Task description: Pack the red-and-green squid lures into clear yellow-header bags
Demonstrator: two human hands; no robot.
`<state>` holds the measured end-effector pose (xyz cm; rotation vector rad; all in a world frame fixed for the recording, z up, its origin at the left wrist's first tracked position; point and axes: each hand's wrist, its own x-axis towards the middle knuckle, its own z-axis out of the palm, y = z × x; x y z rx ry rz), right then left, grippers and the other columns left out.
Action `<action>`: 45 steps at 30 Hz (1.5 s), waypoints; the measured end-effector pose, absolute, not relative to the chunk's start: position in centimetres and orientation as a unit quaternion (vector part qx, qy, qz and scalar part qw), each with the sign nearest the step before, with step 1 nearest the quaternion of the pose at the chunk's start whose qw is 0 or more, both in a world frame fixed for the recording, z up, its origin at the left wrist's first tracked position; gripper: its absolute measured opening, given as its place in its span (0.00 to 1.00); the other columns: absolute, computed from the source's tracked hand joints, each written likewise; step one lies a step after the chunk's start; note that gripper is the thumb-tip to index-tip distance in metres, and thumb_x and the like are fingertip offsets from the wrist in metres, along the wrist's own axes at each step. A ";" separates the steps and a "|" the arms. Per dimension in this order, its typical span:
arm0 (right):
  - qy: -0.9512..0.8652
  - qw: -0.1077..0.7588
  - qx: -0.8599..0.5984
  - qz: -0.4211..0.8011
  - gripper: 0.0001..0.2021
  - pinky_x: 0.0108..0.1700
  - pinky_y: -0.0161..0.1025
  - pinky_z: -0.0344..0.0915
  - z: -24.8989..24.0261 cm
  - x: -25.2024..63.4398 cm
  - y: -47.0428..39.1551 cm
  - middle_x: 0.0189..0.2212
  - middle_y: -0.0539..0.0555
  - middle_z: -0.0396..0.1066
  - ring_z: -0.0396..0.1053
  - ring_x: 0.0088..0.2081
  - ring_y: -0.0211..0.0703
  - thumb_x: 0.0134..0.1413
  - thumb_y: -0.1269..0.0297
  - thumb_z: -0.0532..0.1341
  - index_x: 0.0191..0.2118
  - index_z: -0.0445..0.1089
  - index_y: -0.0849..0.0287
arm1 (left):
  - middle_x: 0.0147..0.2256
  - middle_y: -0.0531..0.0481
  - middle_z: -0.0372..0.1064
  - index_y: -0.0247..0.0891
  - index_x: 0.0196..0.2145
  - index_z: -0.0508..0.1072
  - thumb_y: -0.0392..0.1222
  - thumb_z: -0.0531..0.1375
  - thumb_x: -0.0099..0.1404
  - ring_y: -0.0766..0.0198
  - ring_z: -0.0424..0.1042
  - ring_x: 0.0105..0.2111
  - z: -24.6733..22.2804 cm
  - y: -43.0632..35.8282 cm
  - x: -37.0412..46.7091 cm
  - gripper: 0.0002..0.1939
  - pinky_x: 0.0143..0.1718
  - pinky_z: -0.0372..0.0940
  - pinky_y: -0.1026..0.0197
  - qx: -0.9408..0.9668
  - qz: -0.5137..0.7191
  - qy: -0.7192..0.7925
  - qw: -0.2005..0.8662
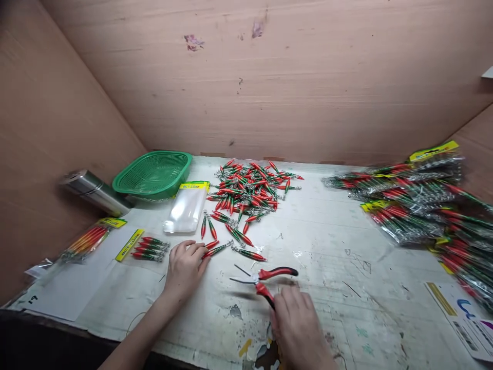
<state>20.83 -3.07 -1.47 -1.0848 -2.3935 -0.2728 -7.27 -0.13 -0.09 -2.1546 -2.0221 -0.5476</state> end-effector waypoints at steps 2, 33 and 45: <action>-0.878 0.246 -0.398 -0.100 0.09 0.34 0.40 0.49 -2.4 18.6 -2.1 0.27 0.54 0.59 0.55 0.29 0.45 0.59 0.74 0.47 0.30 0.60 0.59 | 0.38 0.48 0.75 0.38 0.33 0.74 0.34 0.62 0.60 0.53 0.67 0.42 -0.1 0.4 -7.3 0.03 0.45 0.59 0.50 -0.720 -0.178 -0.668 0.061; -0.899 0.148 -0.411 -0.045 0.05 0.39 0.42 0.48 -2.2 16.8 16.3 0.32 0.57 0.65 0.58 0.36 0.47 0.58 0.73 0.52 0.32 0.61 0.61 | 0.44 0.43 0.65 0.35 0.35 0.72 0.37 0.58 0.62 0.52 0.60 0.47 1.3 17.5 -7.2 0.04 0.47 0.56 0.49 -0.759 -0.075 -0.646 0.043; -0.828 0.245 -0.448 0.233 0.15 0.30 0.35 0.61 5.2 20.6 15.8 0.25 0.50 0.59 0.59 0.28 0.40 0.64 0.57 0.38 0.29 0.51 0.56 | 0.37 0.46 0.69 0.36 0.36 0.71 0.38 0.58 0.63 0.53 0.62 0.44 5.0 16.5 -7.4 0.05 0.46 0.55 0.50 -0.782 -0.057 -0.620 0.038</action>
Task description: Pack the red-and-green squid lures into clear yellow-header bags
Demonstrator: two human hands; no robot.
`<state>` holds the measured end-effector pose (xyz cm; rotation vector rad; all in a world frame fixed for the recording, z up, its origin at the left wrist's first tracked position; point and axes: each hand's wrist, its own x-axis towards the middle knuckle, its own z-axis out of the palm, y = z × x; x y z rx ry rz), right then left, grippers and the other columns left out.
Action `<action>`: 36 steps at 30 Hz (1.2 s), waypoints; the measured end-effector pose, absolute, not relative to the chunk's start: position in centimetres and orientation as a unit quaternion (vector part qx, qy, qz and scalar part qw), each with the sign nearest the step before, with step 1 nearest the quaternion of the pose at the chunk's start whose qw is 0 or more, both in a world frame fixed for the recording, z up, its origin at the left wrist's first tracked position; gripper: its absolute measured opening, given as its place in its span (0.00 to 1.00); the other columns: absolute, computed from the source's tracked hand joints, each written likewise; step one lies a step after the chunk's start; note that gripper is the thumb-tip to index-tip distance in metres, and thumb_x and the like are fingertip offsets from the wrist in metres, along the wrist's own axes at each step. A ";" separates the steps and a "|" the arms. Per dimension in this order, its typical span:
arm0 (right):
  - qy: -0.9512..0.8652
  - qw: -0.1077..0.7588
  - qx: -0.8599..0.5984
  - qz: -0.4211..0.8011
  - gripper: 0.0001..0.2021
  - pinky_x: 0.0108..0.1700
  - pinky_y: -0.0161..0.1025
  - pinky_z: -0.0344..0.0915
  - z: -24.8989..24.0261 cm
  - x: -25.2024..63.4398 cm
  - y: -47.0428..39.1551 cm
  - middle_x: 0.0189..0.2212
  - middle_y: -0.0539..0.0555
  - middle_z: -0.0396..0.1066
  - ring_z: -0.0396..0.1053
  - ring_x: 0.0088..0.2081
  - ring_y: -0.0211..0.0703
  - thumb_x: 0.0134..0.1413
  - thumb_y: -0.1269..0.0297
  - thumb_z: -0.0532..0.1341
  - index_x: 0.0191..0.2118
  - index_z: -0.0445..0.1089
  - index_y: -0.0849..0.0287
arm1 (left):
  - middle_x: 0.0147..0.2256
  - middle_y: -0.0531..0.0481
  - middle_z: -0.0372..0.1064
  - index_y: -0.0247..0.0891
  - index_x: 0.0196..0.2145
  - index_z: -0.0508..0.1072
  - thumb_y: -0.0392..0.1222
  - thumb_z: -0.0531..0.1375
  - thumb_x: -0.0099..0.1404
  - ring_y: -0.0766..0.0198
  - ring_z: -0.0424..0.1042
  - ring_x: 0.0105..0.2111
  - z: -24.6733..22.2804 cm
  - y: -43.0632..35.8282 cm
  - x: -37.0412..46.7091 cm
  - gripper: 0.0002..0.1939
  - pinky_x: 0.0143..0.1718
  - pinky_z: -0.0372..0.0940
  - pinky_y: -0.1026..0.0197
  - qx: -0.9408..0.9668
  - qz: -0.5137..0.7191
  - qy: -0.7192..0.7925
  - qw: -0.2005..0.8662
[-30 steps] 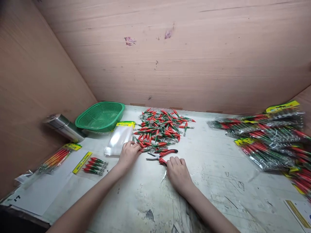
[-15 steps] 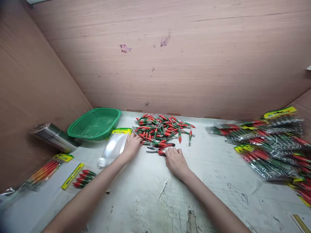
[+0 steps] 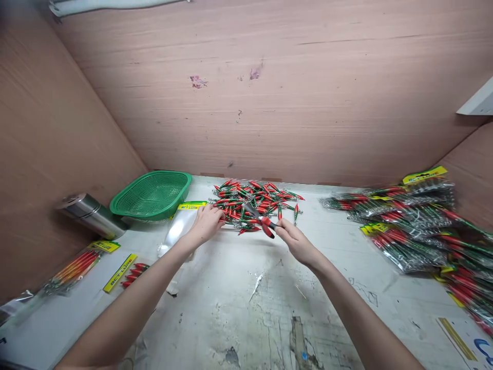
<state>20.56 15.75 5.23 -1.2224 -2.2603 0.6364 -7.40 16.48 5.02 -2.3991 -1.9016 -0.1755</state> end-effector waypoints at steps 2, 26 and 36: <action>-0.802 0.273 -0.473 0.242 0.16 0.30 0.35 0.62 5.6 22.1 14.0 0.24 0.49 0.57 0.59 0.27 0.39 0.64 0.56 0.37 0.29 0.51 0.55 | 0.37 0.47 0.69 0.36 0.35 0.72 0.36 0.57 0.63 0.55 0.62 0.44 5.2 16.3 -7.2 0.04 0.46 0.55 0.50 -0.791 -0.052 -0.608 0.042; -0.879 0.235 -0.403 -0.099 0.11 0.42 0.41 0.57 1.9 16.1 14.3 0.43 0.59 0.67 0.59 0.44 0.49 0.58 0.73 0.58 0.46 0.68 0.61 | 0.39 0.47 0.70 0.35 0.37 0.72 0.40 0.57 0.65 0.58 0.66 0.45 2.1 12.7 -4.7 0.07 0.47 0.61 0.50 -0.746 -0.036 -0.665 0.004; -0.846 0.286 -0.444 0.078 0.10 0.38 0.41 0.54 1.1 11.4 18.4 0.32 0.59 0.65 0.58 0.38 0.48 0.51 0.81 0.55 0.25 0.64 0.61 | 0.43 0.46 0.68 0.34 0.39 0.71 0.41 0.57 0.65 0.57 0.65 0.48 2.8 13.3 -4.8 0.08 0.50 0.60 0.48 -0.739 -0.040 -0.672 -0.027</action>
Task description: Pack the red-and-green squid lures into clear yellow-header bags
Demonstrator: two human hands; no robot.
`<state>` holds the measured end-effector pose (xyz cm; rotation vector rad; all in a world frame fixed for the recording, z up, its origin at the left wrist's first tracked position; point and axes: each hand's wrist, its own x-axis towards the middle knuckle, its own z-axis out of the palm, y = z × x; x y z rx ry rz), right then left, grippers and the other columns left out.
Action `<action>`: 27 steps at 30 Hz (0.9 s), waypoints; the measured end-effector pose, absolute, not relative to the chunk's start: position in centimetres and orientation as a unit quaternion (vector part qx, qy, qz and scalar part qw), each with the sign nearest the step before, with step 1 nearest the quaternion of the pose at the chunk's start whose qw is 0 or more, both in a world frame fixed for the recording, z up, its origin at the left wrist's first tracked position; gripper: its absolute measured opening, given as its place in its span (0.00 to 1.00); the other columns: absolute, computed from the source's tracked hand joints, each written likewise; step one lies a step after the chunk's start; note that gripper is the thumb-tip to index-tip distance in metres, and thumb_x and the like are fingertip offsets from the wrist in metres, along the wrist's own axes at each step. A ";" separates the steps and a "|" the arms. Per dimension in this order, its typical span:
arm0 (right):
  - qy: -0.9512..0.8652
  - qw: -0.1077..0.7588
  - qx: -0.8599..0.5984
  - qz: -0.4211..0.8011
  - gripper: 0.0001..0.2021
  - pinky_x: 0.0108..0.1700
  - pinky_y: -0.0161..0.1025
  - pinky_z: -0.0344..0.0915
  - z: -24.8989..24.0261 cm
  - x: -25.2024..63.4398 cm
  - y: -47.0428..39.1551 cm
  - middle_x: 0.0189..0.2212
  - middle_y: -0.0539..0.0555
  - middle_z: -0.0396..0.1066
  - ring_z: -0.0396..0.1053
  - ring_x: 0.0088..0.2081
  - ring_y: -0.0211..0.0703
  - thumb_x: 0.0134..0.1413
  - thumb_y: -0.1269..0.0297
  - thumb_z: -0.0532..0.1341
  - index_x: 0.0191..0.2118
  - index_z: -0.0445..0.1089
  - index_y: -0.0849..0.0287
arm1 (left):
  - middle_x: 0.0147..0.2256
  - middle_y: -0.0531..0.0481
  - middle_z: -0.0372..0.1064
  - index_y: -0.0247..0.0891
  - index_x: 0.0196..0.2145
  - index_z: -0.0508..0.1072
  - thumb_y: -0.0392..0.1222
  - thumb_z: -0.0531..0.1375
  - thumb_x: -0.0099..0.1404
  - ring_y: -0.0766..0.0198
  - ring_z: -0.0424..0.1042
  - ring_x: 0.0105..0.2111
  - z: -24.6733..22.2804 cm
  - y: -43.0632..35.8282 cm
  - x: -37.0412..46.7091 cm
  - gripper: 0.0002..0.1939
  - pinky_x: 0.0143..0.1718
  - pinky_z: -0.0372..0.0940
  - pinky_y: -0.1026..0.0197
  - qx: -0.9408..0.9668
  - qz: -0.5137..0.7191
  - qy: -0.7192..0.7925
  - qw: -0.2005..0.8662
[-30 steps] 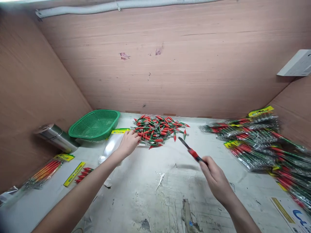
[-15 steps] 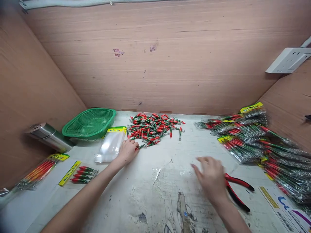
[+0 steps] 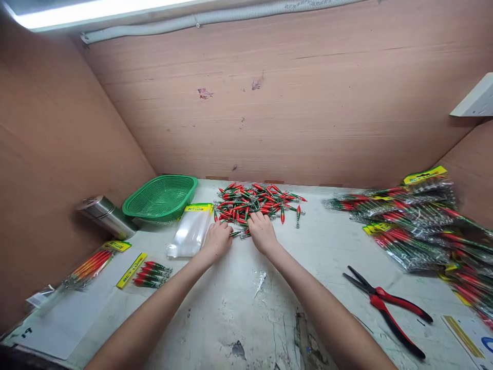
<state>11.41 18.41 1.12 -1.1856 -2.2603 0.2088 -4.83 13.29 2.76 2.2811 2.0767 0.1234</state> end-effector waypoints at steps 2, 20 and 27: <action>-0.816 0.322 -0.460 0.137 0.07 0.38 0.41 0.55 1.1 12.2 18.2 0.32 0.57 0.65 0.59 0.38 0.48 0.52 0.76 0.57 0.26 0.64 0.60 | 0.44 0.45 0.68 0.34 0.38 0.72 0.40 0.57 0.65 0.56 0.65 0.49 2.8 13.2 -4.9 0.07 0.51 0.60 0.47 0.736 0.057 0.673 0.048; -0.429 0.503 -0.440 0.608 0.22 0.26 0.31 0.53 1.9 17.4 6.0 0.25 0.49 0.60 0.53 0.24 0.33 0.44 0.45 0.67 0.36 0.67 0.60 | 0.32 0.48 0.65 0.34 0.38 0.67 0.53 0.56 0.60 0.65 0.65 0.31 4.8 6.0 0.2 0.18 0.37 0.63 0.59 0.513 0.410 0.438 0.614; -0.374 0.510 -0.384 0.673 0.16 0.31 0.31 0.56 1.6 17.6 5.0 0.30 0.51 0.65 0.56 0.28 0.33 0.50 0.53 0.67 0.40 0.71 0.58 | 0.31 0.51 0.63 0.33 0.35 0.68 0.48 0.64 0.57 0.70 0.62 0.29 3.8 4.4 0.6 0.15 0.33 0.61 0.64 0.390 0.465 0.391 0.691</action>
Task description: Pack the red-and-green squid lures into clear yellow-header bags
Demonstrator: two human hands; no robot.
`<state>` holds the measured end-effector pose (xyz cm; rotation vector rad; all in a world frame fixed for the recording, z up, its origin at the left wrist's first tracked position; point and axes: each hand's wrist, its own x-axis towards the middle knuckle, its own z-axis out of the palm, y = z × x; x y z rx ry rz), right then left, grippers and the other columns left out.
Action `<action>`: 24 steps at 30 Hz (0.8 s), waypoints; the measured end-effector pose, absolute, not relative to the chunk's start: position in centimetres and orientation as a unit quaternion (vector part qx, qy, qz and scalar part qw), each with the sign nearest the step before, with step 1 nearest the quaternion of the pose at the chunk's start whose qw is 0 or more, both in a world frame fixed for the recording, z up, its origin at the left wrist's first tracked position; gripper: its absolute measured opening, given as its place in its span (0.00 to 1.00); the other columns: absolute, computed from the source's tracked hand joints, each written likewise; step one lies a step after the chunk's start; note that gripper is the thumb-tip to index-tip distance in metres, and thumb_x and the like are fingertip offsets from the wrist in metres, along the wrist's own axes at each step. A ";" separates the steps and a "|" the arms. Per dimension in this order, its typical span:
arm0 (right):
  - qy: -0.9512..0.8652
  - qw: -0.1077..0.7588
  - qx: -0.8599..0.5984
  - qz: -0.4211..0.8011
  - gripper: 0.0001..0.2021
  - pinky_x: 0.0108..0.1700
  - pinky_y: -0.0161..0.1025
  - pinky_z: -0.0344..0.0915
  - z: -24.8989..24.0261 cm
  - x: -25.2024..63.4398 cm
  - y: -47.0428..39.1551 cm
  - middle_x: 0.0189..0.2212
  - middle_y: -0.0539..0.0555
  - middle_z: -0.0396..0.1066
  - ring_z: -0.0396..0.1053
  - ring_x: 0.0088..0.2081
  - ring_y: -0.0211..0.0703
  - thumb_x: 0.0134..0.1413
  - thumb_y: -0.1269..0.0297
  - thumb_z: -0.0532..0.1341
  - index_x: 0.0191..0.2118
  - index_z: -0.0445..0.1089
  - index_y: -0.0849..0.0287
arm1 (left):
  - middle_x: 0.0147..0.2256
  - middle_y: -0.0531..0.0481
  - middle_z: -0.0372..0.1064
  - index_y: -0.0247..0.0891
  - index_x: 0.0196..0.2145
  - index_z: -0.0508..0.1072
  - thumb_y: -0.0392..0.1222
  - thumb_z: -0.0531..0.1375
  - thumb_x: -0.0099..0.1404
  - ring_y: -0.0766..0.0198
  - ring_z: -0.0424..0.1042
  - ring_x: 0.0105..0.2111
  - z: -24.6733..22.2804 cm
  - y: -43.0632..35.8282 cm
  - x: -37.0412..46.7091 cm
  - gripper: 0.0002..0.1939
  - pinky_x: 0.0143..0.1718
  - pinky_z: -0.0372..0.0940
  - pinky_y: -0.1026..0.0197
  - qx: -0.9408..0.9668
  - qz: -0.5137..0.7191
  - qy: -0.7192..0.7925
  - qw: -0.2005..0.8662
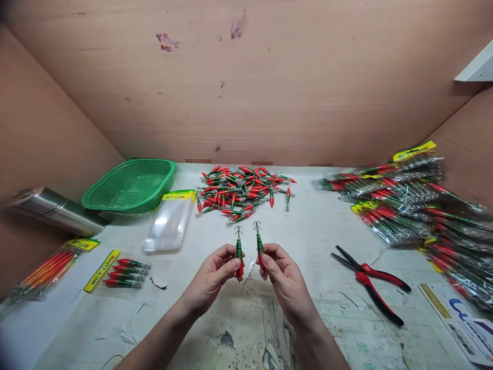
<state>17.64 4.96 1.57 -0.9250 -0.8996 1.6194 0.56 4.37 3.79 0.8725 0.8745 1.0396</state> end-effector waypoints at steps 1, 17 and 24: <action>-0.372 0.506 -0.382 0.678 0.15 0.31 0.31 0.56 1.4 17.8 4.8 0.30 0.51 0.65 0.56 0.28 0.33 0.52 0.54 0.66 0.42 0.71 0.58 | 0.30 0.52 0.63 0.33 0.34 0.69 0.47 0.65 0.56 0.70 0.62 0.29 3.7 4.3 0.4 0.15 0.33 0.61 0.65 0.383 0.472 0.392 0.691; -0.336 0.433 -0.354 0.758 0.13 0.38 0.32 0.62 0.9 16.3 3.2 0.34 0.52 0.67 0.64 0.36 0.37 0.53 0.57 0.66 0.41 0.70 0.58 | 0.31 0.52 0.68 0.34 0.33 0.69 0.42 0.67 0.54 0.69 0.66 0.31 3.4 4.0 0.6 0.13 0.33 0.63 0.66 0.351 0.468 0.421 0.693; -0.338 0.436 -0.366 0.749 0.14 0.34 0.32 0.62 0.9 16.3 3.4 0.32 0.53 0.67 0.63 0.33 0.37 0.51 0.55 0.67 0.40 0.70 0.58 | 0.30 0.51 0.68 0.35 0.34 0.68 0.43 0.66 0.55 0.69 0.65 0.29 3.1 3.9 0.7 0.13 0.33 0.64 0.64 0.344 0.455 0.425 0.703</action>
